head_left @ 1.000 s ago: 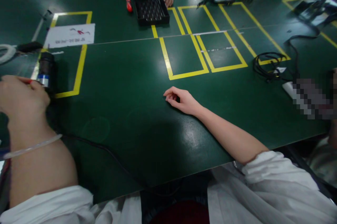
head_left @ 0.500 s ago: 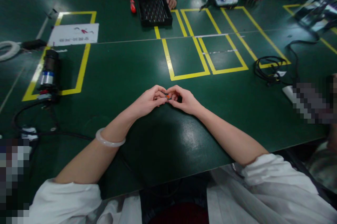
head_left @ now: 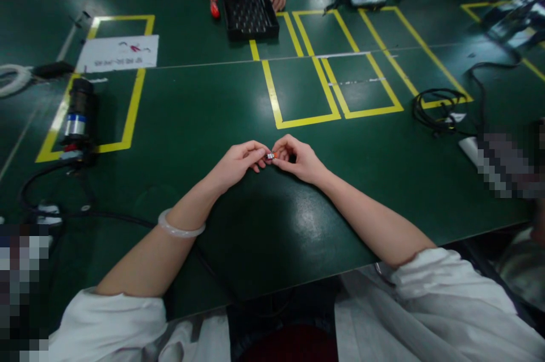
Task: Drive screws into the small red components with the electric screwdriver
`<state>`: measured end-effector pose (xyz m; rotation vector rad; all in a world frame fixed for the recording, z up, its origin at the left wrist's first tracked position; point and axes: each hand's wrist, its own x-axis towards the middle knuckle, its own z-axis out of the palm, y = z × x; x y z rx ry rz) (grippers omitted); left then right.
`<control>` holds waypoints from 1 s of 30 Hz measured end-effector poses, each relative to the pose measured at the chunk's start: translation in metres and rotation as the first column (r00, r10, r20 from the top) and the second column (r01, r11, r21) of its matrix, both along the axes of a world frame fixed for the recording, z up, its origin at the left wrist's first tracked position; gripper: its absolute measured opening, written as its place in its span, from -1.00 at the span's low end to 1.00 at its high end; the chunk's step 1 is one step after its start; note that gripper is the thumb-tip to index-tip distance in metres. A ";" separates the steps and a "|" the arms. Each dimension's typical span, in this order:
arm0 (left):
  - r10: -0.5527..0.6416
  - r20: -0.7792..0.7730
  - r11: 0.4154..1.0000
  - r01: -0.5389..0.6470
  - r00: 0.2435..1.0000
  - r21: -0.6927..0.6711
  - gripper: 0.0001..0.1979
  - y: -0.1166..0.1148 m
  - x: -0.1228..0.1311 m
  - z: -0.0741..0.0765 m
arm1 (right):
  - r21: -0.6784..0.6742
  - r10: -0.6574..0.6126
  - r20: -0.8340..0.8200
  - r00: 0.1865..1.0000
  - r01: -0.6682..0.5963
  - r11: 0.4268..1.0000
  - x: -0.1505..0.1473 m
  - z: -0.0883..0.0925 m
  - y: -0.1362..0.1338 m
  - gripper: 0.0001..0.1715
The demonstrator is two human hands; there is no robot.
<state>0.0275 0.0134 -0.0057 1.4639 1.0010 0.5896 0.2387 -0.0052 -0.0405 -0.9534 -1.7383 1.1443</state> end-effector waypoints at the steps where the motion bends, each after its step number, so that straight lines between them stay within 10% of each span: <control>1: -0.003 0.001 1.000 0.003 1.000 -0.003 -0.65 0.000 0.000 0.000 | -0.002 -0.004 0.003 1.000 0.004 1.000 0.000 0.000 0.000 -0.76; 30: 0.040 0.060 0.998 -0.043 0.997 0.040 -0.63 -0.004 0.002 -0.008 | -0.016 -0.032 0.004 0.999 0.032 0.999 0.000 0.001 0.000 -0.78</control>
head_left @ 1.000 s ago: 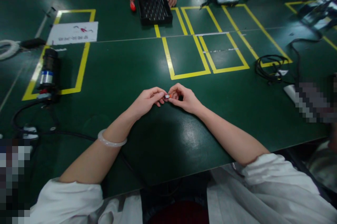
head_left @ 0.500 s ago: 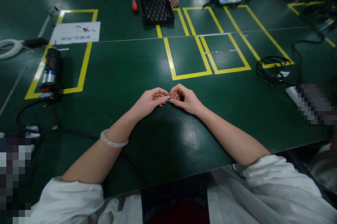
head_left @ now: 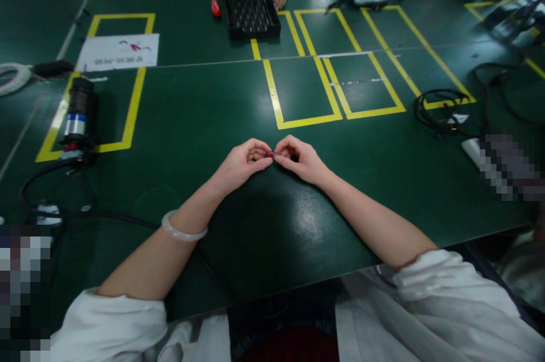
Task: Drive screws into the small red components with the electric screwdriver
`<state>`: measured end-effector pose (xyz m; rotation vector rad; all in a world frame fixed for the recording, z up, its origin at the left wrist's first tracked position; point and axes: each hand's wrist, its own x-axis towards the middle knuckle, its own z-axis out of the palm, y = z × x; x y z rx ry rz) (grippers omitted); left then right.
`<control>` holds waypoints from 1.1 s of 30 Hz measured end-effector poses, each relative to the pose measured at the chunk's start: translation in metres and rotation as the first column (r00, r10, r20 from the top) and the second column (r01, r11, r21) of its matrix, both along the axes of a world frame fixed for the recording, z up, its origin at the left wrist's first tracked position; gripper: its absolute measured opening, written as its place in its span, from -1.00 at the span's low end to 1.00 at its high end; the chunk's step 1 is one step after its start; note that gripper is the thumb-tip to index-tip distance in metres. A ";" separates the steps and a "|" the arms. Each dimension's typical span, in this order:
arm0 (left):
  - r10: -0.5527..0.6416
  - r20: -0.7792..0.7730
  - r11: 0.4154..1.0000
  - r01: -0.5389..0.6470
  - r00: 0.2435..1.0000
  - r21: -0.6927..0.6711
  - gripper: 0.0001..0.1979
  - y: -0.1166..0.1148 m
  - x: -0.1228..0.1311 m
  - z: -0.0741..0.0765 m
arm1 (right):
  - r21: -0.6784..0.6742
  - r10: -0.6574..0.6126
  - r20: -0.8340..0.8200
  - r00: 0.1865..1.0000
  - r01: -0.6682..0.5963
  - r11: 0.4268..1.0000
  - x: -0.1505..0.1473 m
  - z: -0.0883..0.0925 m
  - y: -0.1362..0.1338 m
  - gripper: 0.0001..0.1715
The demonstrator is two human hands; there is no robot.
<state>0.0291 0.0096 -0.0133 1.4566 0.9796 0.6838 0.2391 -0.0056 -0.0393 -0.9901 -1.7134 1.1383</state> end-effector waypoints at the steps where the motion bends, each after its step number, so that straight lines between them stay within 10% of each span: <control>1: -0.001 -0.003 1.000 0.001 1.000 -0.005 -0.64 0.000 0.000 0.000 | 0.003 0.004 -0.004 1.000 -0.004 1.000 0.000 0.000 0.000 -0.79; 23: 0.017 -0.007 1.000 -0.016 1.000 0.021 -0.65 0.000 0.000 -0.005 | 0.051 0.013 0.023 1.000 -0.014 0.999 0.000 0.000 0.001 -0.80; 33: 0.078 -0.210 0.848 0.046 0.975 0.529 -0.88 -0.007 0.001 0.000 | 0.047 0.003 0.020 1.000 -0.004 0.999 0.000 0.001 0.000 -0.82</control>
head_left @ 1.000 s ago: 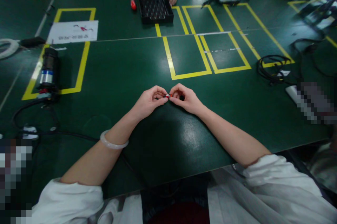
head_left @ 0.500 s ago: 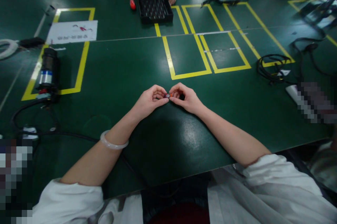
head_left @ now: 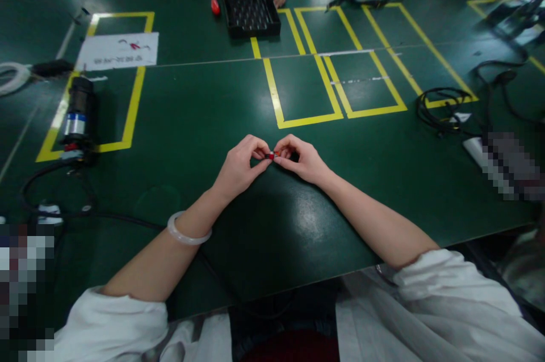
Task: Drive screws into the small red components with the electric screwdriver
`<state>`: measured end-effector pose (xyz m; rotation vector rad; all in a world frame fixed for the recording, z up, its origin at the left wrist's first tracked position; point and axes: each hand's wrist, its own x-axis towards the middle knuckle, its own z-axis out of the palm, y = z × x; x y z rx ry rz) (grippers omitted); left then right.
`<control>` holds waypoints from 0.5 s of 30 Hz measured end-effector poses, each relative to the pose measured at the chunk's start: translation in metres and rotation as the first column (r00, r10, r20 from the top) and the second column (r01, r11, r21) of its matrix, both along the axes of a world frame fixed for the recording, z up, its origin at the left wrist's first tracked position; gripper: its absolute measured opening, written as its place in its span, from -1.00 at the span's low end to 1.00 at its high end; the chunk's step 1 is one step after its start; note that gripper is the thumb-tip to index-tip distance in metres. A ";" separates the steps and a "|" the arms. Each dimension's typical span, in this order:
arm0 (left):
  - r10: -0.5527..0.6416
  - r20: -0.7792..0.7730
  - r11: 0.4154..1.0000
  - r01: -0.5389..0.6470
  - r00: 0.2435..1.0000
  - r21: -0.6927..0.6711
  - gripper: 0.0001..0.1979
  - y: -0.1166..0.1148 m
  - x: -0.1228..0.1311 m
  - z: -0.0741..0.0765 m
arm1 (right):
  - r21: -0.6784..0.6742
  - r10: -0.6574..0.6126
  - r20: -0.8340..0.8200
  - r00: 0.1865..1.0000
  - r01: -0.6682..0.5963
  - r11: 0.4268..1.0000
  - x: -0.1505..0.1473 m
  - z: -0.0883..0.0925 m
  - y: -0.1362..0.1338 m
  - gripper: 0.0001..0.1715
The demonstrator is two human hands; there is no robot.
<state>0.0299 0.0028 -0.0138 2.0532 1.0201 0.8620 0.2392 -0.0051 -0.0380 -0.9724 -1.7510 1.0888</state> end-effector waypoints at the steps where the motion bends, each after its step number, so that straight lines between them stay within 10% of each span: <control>1: -0.004 -0.021 0.999 0.005 1.000 0.042 -0.91 -0.001 0.000 0.001 | 0.010 0.002 -0.004 1.000 -0.002 1.000 0.000 0.000 0.000 -0.83; 15: -0.014 -0.119 0.993 0.027 0.993 0.111 -0.85 -0.002 0.000 0.003 | 0.004 -0.009 -0.017 1.000 0.009 1.000 0.001 -0.002 0.000 -0.80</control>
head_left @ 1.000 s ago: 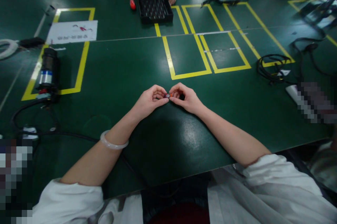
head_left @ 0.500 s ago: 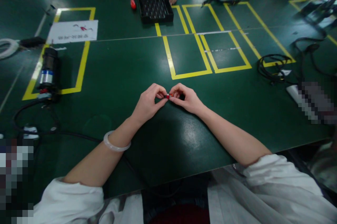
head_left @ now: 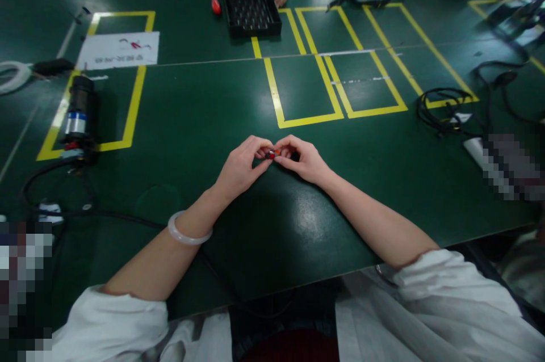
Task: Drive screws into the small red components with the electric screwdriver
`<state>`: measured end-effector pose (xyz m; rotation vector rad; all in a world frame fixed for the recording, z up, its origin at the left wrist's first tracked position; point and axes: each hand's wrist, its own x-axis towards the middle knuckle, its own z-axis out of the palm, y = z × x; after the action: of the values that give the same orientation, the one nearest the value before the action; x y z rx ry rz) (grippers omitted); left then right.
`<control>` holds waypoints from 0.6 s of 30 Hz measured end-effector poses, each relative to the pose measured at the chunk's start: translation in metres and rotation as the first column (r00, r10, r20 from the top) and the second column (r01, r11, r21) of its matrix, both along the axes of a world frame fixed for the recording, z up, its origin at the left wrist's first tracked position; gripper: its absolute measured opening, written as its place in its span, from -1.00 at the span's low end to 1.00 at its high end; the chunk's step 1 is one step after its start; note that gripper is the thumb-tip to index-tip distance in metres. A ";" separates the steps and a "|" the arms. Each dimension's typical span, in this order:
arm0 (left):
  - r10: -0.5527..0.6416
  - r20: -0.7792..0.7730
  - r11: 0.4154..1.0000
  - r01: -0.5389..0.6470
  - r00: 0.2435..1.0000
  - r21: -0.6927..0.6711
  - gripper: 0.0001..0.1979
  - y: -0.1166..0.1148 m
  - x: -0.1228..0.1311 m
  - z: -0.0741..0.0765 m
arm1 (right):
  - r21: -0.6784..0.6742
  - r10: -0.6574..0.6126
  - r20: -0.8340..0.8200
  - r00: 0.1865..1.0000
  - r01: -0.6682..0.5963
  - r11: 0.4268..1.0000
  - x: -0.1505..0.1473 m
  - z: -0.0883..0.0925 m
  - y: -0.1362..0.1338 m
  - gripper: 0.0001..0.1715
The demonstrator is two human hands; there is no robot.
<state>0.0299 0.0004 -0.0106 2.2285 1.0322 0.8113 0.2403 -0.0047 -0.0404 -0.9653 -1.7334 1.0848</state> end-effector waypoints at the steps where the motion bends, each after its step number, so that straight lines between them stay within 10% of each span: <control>1: -0.006 -0.011 1.000 0.006 1.000 0.017 -0.85 0.000 0.000 0.000 | -0.023 -0.004 -0.002 1.000 0.004 1.000 0.000 0.000 0.000 -0.79; 18: -0.030 -0.109 0.999 0.027 0.994 -0.024 -0.77 0.004 -0.004 0.000 | -0.027 0.006 -0.009 1.000 -0.007 1.000 -0.002 0.002 0.000 -0.78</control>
<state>0.0258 0.0048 -0.0101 2.2847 1.0524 0.6679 0.2388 -0.0047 -0.0385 -0.9703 -1.7196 1.1174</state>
